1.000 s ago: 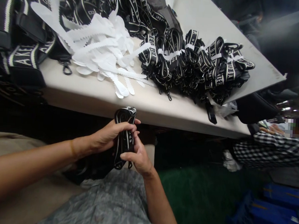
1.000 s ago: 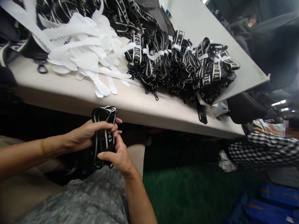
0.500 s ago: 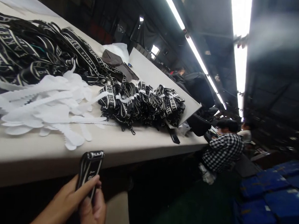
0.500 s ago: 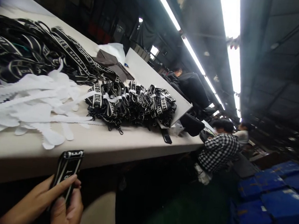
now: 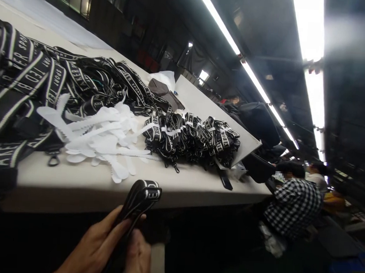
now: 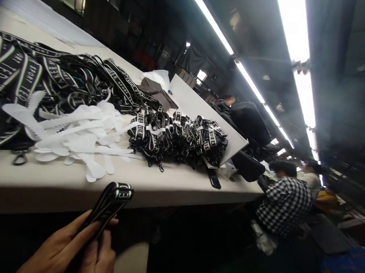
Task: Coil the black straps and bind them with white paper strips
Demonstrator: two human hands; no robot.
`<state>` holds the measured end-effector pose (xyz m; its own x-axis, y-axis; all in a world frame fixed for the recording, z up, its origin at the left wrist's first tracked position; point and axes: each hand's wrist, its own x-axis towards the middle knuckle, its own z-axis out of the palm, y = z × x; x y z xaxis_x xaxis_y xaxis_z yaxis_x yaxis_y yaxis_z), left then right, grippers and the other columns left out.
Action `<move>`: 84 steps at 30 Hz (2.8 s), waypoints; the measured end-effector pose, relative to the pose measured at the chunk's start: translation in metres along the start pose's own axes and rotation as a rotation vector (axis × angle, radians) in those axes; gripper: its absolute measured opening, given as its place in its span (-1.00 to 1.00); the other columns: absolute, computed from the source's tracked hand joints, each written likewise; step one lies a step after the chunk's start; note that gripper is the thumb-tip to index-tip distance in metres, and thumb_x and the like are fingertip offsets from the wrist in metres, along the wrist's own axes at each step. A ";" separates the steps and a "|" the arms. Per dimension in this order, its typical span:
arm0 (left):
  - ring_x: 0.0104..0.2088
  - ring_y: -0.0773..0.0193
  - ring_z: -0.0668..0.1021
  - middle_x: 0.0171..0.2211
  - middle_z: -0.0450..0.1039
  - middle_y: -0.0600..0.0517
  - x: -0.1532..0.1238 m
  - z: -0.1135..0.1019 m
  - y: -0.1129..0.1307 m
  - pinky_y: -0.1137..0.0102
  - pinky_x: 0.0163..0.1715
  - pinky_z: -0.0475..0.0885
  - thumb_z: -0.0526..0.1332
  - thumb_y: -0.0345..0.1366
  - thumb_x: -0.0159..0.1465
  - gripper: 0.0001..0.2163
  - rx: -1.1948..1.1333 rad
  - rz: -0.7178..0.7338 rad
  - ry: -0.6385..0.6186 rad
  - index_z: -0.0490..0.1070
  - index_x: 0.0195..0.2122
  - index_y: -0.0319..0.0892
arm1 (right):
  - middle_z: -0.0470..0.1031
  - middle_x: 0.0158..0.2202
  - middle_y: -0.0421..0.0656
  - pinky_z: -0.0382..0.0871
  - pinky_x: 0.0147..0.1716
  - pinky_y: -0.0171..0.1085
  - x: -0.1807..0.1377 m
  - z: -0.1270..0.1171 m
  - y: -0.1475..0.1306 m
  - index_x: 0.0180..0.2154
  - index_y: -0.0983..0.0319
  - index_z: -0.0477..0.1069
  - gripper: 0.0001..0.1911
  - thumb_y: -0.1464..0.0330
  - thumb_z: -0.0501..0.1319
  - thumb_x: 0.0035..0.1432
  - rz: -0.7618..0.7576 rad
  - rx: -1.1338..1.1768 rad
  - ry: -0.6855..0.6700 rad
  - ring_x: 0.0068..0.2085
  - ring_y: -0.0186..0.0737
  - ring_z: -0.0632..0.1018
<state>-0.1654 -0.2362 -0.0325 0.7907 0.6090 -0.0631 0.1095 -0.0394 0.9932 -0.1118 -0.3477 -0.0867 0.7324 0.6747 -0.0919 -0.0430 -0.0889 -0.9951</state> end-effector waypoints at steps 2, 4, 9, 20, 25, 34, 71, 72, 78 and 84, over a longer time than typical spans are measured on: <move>-0.10 -0.06 0.59 -0.17 0.58 -0.02 0.003 -0.013 0.018 0.26 -0.03 0.49 0.13 0.14 0.21 -0.62 -0.028 0.087 0.050 0.49 -0.19 -0.02 | 0.56 -0.14 -0.01 0.46 -0.09 -0.07 0.022 -0.017 -0.030 -0.04 0.15 0.50 -0.44 -0.07 -0.03 0.30 -0.139 0.070 -0.083 -0.11 0.03 0.57; -0.25 -0.01 0.61 -0.28 0.58 -0.03 0.008 -0.029 0.035 0.28 -0.15 0.52 0.14 0.11 0.24 -0.65 -0.039 0.176 0.117 0.48 -0.21 -0.04 | 0.56 -0.23 -0.04 0.45 -0.15 -0.16 0.054 -0.030 -0.053 -0.15 0.20 0.52 -0.51 0.00 0.01 0.32 -0.243 0.041 -0.008 -0.19 -0.08 0.56; -0.44 0.17 0.55 -0.37 0.50 -0.01 0.027 -0.075 0.071 0.38 -0.48 0.49 0.11 0.03 0.30 -0.69 0.006 0.247 0.483 0.37 -0.19 -0.12 | 0.48 -0.11 -0.08 0.41 -0.21 -0.30 0.144 -0.026 -0.095 -0.16 0.21 0.52 -0.80 0.30 0.18 0.25 -0.518 -0.319 -0.034 -0.15 -0.21 0.51; -0.51 0.22 0.52 -0.36 0.47 0.03 0.049 -0.128 0.098 0.48 -0.69 0.44 0.19 -0.05 0.29 -0.73 -0.258 0.319 0.708 0.30 -0.14 -0.13 | 0.42 -0.28 -0.23 0.33 -0.18 -0.34 0.236 0.067 -0.108 -0.23 0.16 0.59 -0.85 0.42 0.37 0.09 -0.653 -0.650 -0.236 -0.33 -0.35 0.43; -0.36 0.29 0.54 -0.24 0.51 0.02 0.055 -0.134 0.090 0.53 -0.47 0.45 0.20 -0.10 0.31 -0.77 -0.246 0.331 0.572 0.40 -0.16 -0.15 | 0.38 -0.36 -0.26 0.30 -0.28 -0.37 0.232 0.066 -0.106 -0.34 0.20 0.59 -0.92 0.47 0.38 0.06 -0.685 -0.516 -0.170 -0.42 -0.39 0.38; -0.42 0.19 0.55 -0.35 0.54 -0.02 0.055 -0.117 0.081 0.40 -0.41 0.43 0.19 0.06 0.23 -0.62 -0.028 0.283 0.222 0.41 -0.16 -0.17 | 0.52 -0.29 -0.14 0.35 -0.07 -0.23 0.199 0.034 -0.146 -0.31 0.24 0.49 -0.84 0.26 0.26 0.18 -0.734 -0.133 0.141 -0.19 -0.22 0.48; -0.58 0.14 0.53 -0.47 0.51 -0.02 0.016 0.018 -0.054 0.38 -0.62 0.41 0.18 0.04 0.13 -0.57 0.046 -0.377 -0.357 0.35 -0.17 -0.24 | 0.47 -0.49 -0.20 0.34 -0.48 -0.35 0.008 -0.047 0.024 -0.26 0.24 0.52 -0.78 0.22 0.28 0.13 -0.016 -0.101 0.083 -0.49 -0.31 0.45; -0.57 0.16 0.53 -0.45 0.52 -0.02 0.015 0.018 -0.056 0.40 -0.61 0.40 0.18 0.01 0.13 -0.60 0.055 -0.382 -0.411 0.37 -0.19 -0.24 | 0.44 -0.54 -0.22 0.29 -0.58 -0.37 0.006 -0.046 0.026 -0.24 0.25 0.51 -0.72 0.19 0.30 0.09 0.072 -0.009 0.021 -0.57 -0.34 0.41; -0.49 0.18 0.53 -0.45 0.52 0.00 0.004 0.021 -0.066 0.43 -0.53 0.39 0.22 -0.09 0.08 -0.68 0.055 -0.445 -0.534 0.45 -0.28 -0.24 | 0.55 -0.50 -0.09 0.47 -0.47 -0.34 0.003 -0.062 0.033 -0.26 0.38 0.51 -0.48 0.14 0.48 -0.18 0.449 0.383 -0.230 -0.50 -0.26 0.56; -0.57 0.19 0.50 -0.47 0.51 0.00 -0.006 0.026 -0.071 0.38 -0.55 0.42 0.23 0.01 0.11 -0.59 -0.091 -0.582 -0.557 0.37 -0.17 -0.23 | 0.60 -0.24 -0.03 0.50 -0.17 -0.27 -0.010 -0.082 0.036 -0.09 0.32 0.49 -0.36 0.28 0.54 -0.27 0.449 0.499 -0.351 -0.21 -0.16 0.63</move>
<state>-0.1621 -0.2580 -0.1053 0.8086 0.0269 -0.5877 0.5652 0.2417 0.7887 -0.0647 -0.4181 -0.1184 0.3164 0.8528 -0.4154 -0.6498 -0.1242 -0.7499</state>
